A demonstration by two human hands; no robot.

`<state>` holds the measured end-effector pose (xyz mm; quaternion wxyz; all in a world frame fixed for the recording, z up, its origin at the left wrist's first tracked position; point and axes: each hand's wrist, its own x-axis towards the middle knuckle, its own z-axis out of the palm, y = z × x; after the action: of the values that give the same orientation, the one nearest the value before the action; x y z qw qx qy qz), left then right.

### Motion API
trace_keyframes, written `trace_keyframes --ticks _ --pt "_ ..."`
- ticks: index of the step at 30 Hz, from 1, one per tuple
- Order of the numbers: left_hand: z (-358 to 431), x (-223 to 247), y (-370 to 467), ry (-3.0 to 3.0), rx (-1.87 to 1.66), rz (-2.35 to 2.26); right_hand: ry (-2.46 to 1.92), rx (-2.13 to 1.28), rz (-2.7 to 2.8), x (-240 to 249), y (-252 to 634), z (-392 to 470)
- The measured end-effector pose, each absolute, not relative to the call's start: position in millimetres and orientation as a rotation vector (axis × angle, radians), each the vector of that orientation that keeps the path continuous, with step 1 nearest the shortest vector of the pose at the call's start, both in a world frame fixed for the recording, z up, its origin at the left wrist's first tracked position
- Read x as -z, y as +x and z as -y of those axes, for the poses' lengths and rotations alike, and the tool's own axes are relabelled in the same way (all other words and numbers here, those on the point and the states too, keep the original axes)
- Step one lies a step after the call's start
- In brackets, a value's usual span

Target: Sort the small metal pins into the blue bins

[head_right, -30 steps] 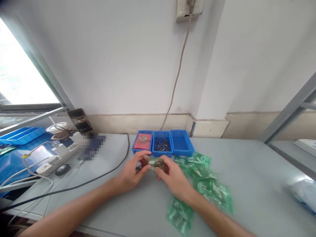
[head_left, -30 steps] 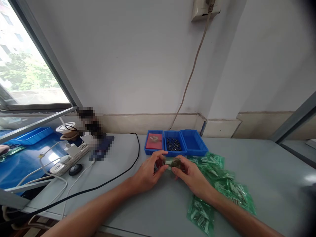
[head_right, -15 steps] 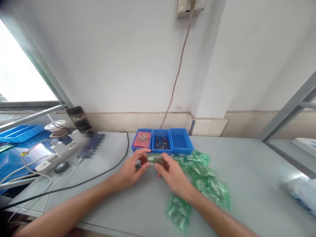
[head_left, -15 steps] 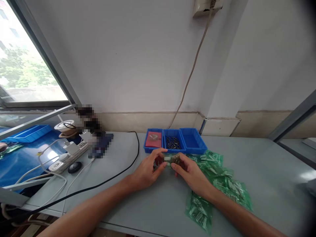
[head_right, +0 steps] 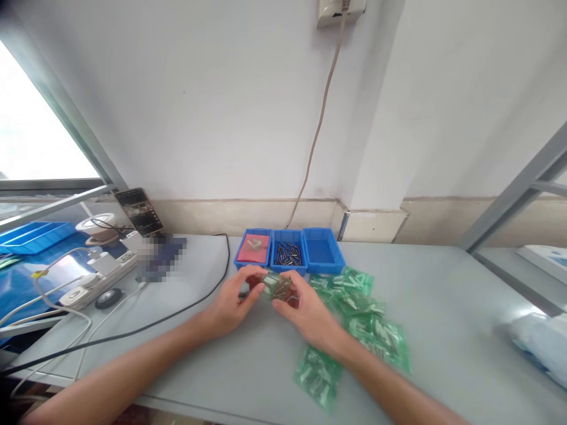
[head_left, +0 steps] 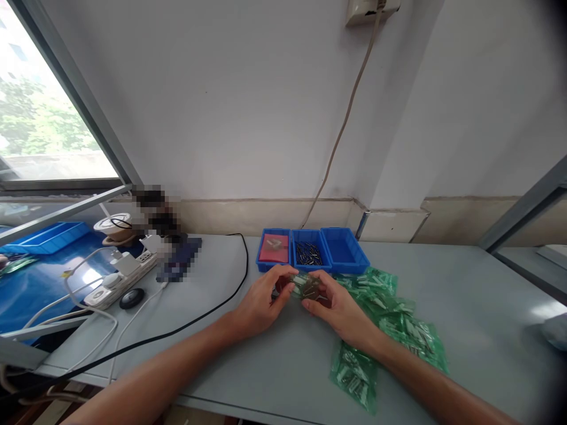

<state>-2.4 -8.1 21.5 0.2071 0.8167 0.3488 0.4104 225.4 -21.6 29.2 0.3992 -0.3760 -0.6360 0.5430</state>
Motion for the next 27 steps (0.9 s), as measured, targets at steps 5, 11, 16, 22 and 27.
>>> trace_keyframes --ticks 5,11,16,22,27 --pt "7.8 -20.8 -2.7 2.278 -1.09 -0.978 -0.942 -1.335 1.601 -28.3 226.1 19.9" --pt "6.8 -18.0 -3.7 2.248 -1.008 -1.004 -0.991 -1.313 1.624 -25.7 228.9 17.1" --pt "7.1 -17.7 -3.8 2.222 -1.04 -0.983 -0.998 -1.322 1.644 -26.7 227.9 18.0" --pt "6.9 -18.3 -3.3 2.207 -1.051 -0.968 -1.017 -1.316 1.645 -26.2 226.3 18.6" --pt "7.6 -21.0 -2.6 2.183 -1.03 -0.961 -1.029 -1.316 1.619 -26.2 224.7 19.7"
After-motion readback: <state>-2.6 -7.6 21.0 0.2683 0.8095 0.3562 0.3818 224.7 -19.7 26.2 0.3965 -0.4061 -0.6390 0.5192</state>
